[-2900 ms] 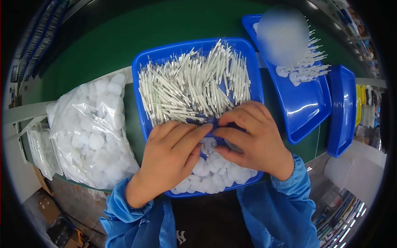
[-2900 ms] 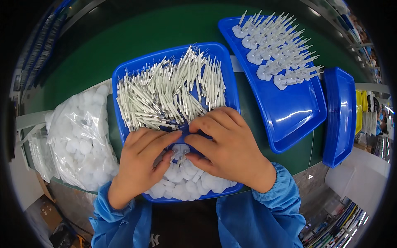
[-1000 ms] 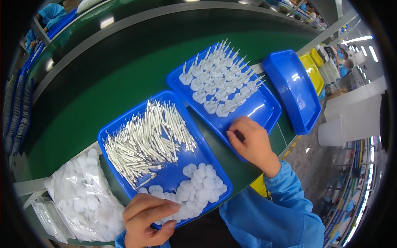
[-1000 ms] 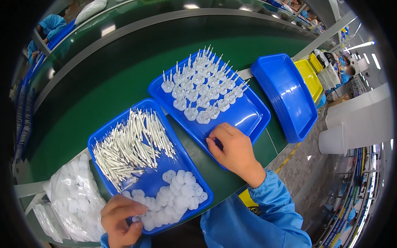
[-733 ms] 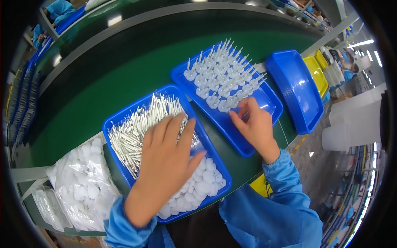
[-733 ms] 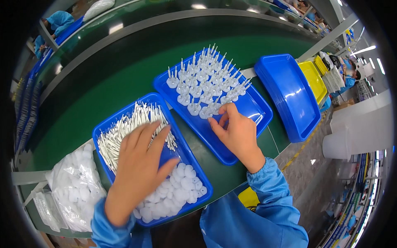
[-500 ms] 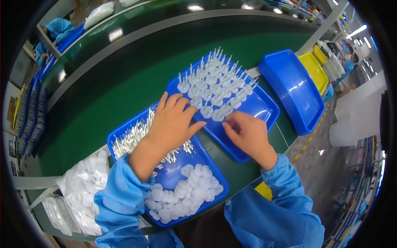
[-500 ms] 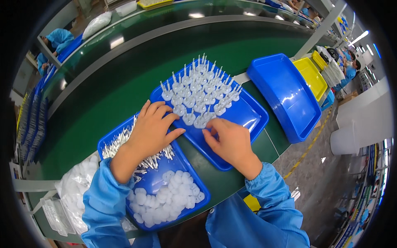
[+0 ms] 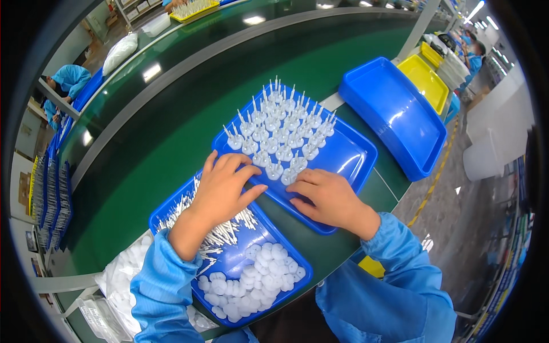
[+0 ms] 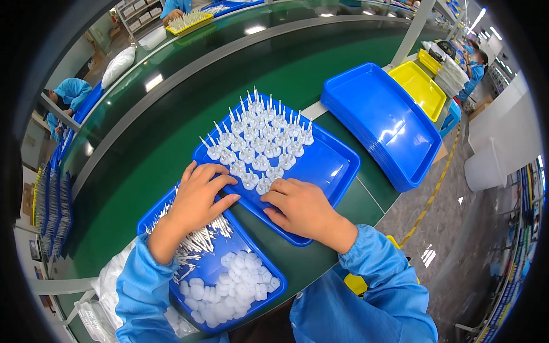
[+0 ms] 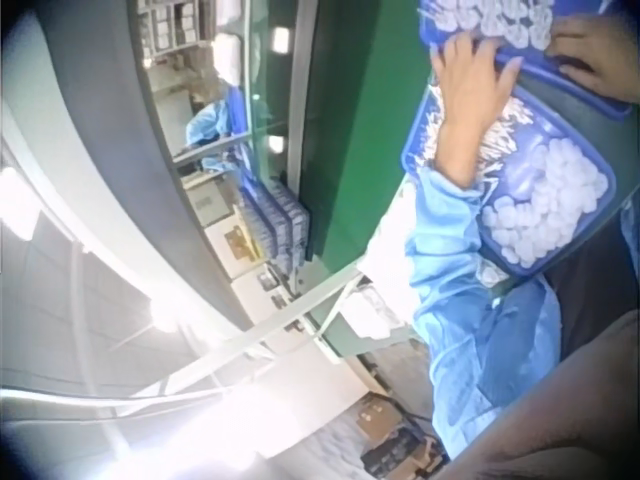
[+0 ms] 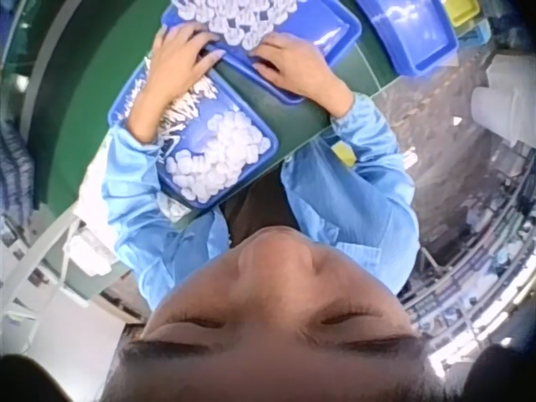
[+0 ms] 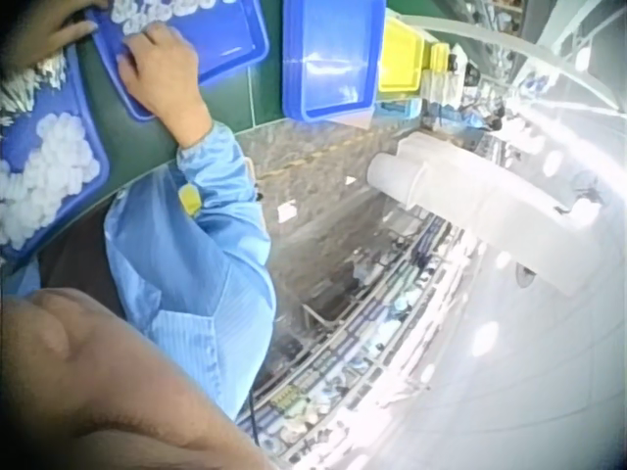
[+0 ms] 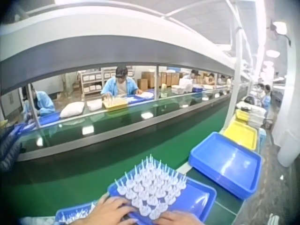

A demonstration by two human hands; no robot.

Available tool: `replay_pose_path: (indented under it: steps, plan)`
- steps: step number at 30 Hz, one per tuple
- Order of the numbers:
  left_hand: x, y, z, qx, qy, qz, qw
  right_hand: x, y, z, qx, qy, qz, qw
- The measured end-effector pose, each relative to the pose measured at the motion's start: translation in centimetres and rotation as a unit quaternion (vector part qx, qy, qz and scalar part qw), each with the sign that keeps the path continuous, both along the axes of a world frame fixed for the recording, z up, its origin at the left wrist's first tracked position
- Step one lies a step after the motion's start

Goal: The person inserts white sticks into white cotton balls one by one. They pick up a cotton ball and a stick, push the stick into the cotton, and place the finished swab into a blue tray. The process is repeated continuously throughout the clip.

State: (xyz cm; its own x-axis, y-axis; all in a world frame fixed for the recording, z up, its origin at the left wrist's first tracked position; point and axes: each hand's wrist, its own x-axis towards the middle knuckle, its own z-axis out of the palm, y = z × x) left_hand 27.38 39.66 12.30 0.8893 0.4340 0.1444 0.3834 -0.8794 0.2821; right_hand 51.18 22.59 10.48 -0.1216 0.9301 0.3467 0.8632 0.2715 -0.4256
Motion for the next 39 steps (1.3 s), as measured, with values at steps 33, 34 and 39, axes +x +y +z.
replay_pose_path:
  steps: [33,34,39]
  plan:
    - [-5.6,-17.3,18.2,-0.102,-0.31,-0.042,0.944,-7.3,-2.0,3.3,0.06,0.036,0.216,0.974]
    - [-6.2,-17.9,18.2,-0.104,-0.321,-0.033,0.941,-8.0,-0.9,2.6,0.077,0.033,0.228,0.97]
    - [-7.7,-18.7,17.7,-0.134,-0.365,-0.038,0.921,-8.8,-0.8,2.0,0.093,0.016,0.195,0.976]
